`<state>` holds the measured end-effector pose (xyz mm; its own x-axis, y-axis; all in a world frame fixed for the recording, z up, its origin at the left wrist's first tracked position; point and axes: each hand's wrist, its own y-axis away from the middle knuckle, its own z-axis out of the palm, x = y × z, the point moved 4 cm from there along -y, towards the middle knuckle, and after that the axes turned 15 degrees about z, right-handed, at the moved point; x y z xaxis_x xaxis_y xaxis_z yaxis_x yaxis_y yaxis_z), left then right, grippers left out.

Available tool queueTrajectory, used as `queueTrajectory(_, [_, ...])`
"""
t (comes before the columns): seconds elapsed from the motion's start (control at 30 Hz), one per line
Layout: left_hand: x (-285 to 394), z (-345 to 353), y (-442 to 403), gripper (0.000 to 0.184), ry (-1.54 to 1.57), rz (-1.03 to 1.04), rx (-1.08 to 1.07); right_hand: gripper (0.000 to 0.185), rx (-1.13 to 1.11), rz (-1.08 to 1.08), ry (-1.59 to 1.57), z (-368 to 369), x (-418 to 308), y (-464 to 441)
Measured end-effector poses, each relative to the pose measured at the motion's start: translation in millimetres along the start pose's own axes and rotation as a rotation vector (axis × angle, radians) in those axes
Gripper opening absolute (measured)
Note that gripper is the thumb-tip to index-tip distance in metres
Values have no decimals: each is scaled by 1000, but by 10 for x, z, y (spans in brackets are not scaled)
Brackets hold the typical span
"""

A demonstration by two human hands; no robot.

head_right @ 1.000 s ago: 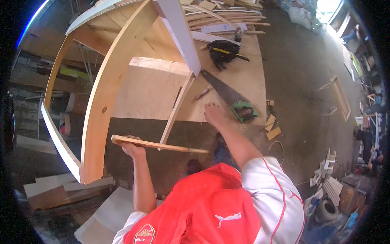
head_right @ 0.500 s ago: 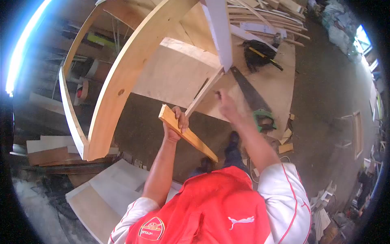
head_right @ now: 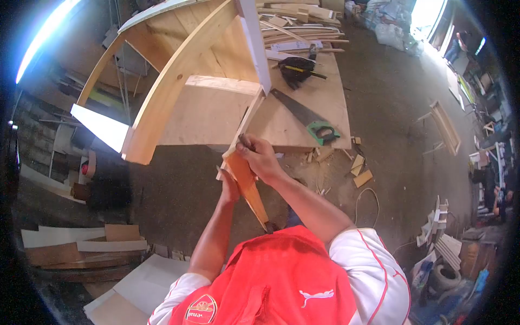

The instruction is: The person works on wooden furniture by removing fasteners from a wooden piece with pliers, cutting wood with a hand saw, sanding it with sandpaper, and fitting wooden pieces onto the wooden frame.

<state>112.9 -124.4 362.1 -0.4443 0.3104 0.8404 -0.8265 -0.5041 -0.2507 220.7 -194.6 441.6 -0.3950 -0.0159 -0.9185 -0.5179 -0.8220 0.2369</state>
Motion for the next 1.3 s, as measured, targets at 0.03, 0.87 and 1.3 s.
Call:
queueTrajectory(0.03, [23, 53, 135, 92, -104, 48, -13, 23, 59, -37, -48, 47, -15, 119])
queueTrajectory(0.87, [447, 510, 565, 71, -294, 175, -57, 42, 497, -752, 809, 239, -425, 1422])
queueTrajectory(1.3, [415, 224, 717, 69, -428, 254, -103, 30, 546, -356, 950, 52, -397, 1367])
